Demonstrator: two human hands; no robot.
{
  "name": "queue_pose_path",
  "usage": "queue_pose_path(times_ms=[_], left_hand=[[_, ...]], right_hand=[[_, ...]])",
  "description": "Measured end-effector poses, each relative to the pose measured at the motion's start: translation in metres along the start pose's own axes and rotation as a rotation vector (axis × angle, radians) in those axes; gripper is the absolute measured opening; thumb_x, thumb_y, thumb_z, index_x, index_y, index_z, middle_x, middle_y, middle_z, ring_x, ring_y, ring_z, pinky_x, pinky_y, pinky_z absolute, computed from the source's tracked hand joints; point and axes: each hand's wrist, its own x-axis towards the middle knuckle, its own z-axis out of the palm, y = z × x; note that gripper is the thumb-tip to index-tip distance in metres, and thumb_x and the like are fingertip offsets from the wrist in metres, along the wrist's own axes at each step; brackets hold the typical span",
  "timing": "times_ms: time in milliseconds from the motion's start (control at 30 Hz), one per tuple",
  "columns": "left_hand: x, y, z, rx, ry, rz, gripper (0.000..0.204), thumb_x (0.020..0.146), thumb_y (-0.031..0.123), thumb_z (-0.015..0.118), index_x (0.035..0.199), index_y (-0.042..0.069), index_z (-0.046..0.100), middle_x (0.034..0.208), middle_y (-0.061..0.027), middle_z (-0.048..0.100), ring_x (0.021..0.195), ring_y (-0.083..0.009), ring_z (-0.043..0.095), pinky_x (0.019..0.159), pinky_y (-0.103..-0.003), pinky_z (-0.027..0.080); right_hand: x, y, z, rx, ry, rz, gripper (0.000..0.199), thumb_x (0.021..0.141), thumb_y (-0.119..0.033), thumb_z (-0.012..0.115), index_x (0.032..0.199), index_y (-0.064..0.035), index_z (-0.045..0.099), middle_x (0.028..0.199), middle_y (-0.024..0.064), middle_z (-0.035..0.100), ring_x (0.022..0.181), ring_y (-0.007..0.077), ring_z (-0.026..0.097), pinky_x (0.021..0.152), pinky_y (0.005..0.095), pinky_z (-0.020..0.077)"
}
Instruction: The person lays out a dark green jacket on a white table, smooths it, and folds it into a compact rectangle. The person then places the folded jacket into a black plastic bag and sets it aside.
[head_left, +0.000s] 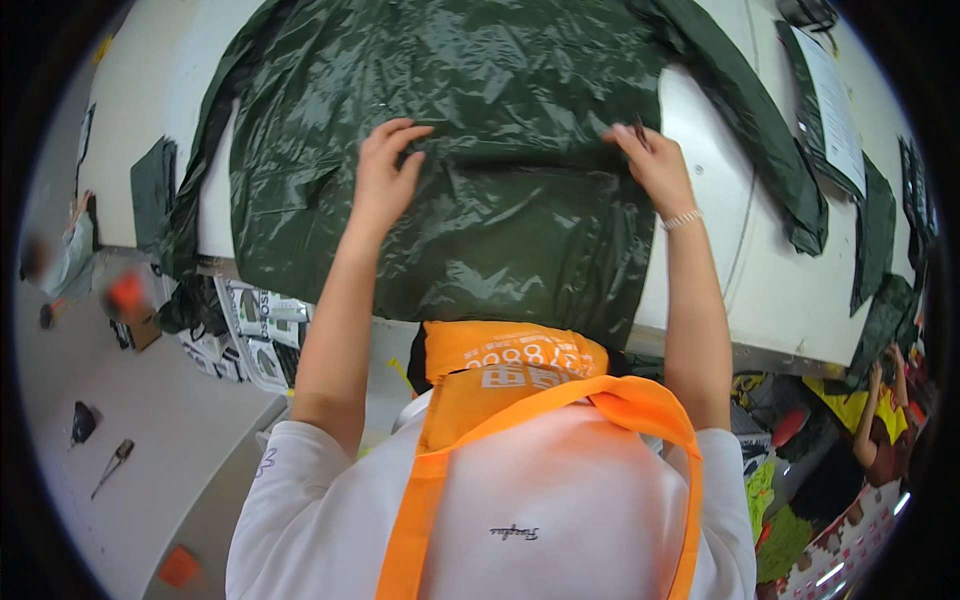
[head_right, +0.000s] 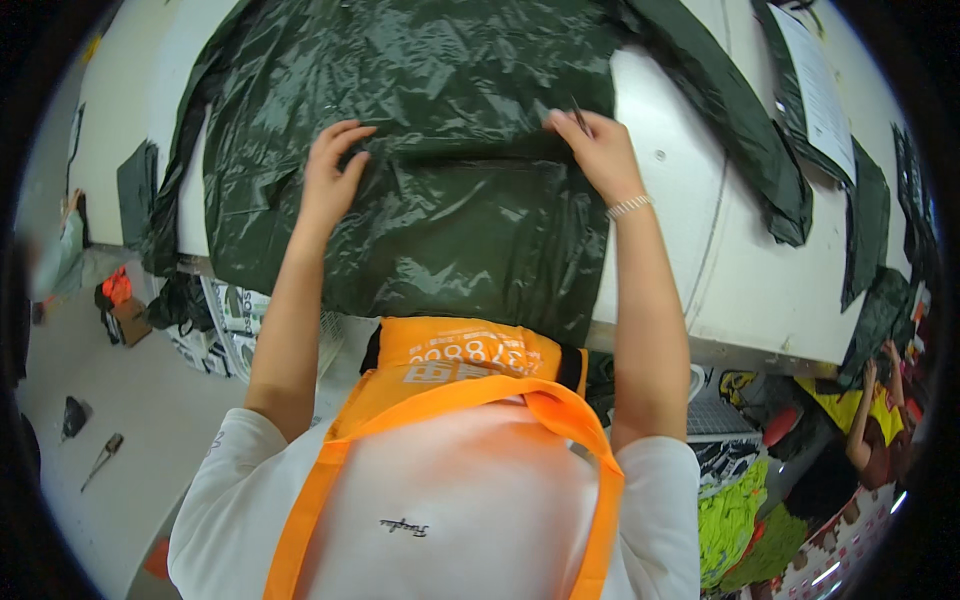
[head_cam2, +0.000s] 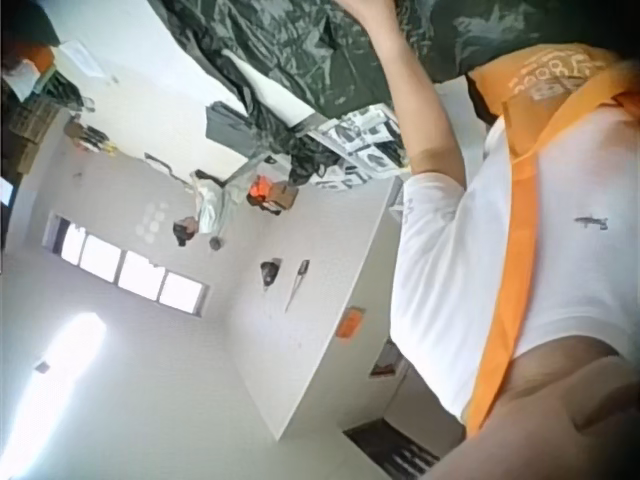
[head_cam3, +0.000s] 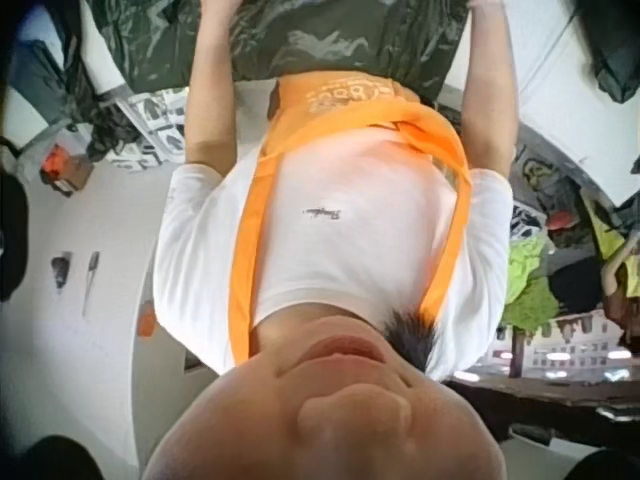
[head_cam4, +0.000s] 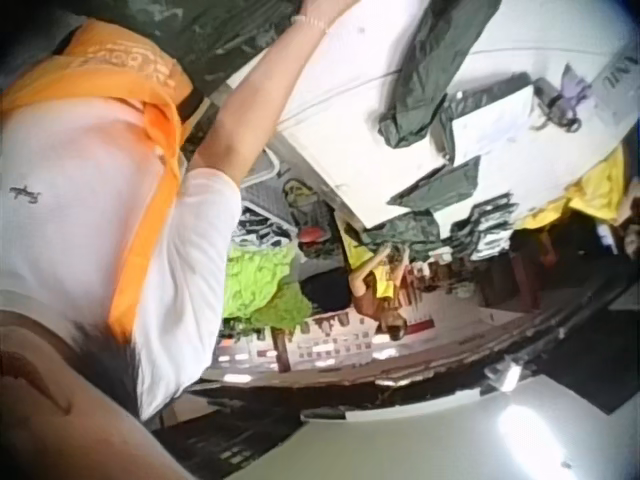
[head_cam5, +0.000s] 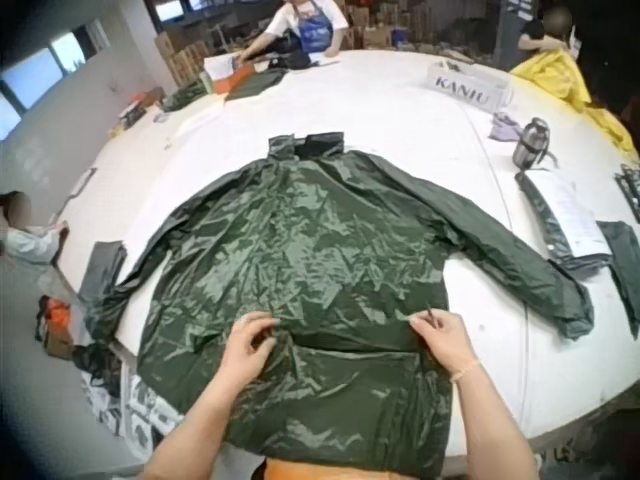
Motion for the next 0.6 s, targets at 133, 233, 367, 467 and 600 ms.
queue_pose_path(times_ms=[133, 233, 367, 467, 600], left_hand=[[0.004, 0.011, 0.009, 0.041, -0.031, -0.005, 0.032, 0.073, 0.006, 0.071, 0.104, 0.013, 0.067, 0.1, -0.0074, 0.054, 0.095, -0.0274, 0.05, 0.084, -0.037, 0.043], [0.008, 0.008, 0.014, 0.101, -0.055, -0.023, 0.027, 0.07, 0.009, 0.074, 0.096, 0.013, 0.069, 0.094, -0.0057, 0.052, 0.092, -0.0256, 0.05, 0.082, -0.036, 0.043], [0.012, 0.001, 0.016, 0.131, -0.094, 0.002, 0.018, 0.071, 0.01, 0.075, 0.089, 0.01, 0.071, 0.092, -0.0051, 0.052, 0.09, -0.0242, 0.05, 0.075, -0.035, 0.045], [0.017, 0.002, 0.013, 0.154, -0.138, 0.039, 0.014, 0.072, 0.009, 0.073, 0.085, 0.007, 0.068, 0.092, -0.006, 0.052, 0.089, -0.0248, 0.05, 0.075, -0.035, 0.044], [0.019, 0.001, 0.013, 0.13, -0.172, 0.086, 0.011, 0.075, 0.006, 0.068, 0.083, 0.004, 0.061, 0.093, -0.0075, 0.052, 0.09, -0.027, 0.051, 0.078, -0.037, 0.043]], right_hand=[[-0.03, -0.016, 0.01, -0.264, -0.25, 0.044, 0.032, 0.084, -0.032, 0.068, 0.088, 0.0004, 0.069, 0.071, 0.0075, 0.067, 0.063, 0.0094, 0.057, 0.061, 0.0233, 0.046], [-0.039, -0.026, 0.04, -0.423, -0.153, -0.129, 0.044, 0.082, -0.04, 0.068, 0.099, -0.0003, 0.062, 0.081, 0.0162, 0.066, 0.075, 0.0252, 0.064, 0.07, 0.0325, 0.0498], [-0.031, -0.03, 0.093, -0.478, -0.107, -0.314, 0.025, 0.091, -0.028, 0.056, 0.1, -0.0049, 0.055, 0.094, 0.0145, 0.064, 0.083, 0.0332, 0.063, 0.071, 0.0403, 0.0499], [-0.022, -0.035, 0.124, -0.614, -0.113, -0.354, 0.022, 0.089, -0.026, 0.057, 0.096, -0.006, 0.054, 0.092, 0.0119, 0.06, 0.082, 0.032, 0.062, 0.068, 0.0412, 0.0501], [-0.008, -0.033, 0.147, -0.767, -0.105, -0.464, 0.021, 0.086, -0.025, 0.061, 0.094, -0.0072, 0.055, 0.086, 0.0103, 0.058, 0.079, 0.0287, 0.062, 0.066, 0.0393, 0.0502]])
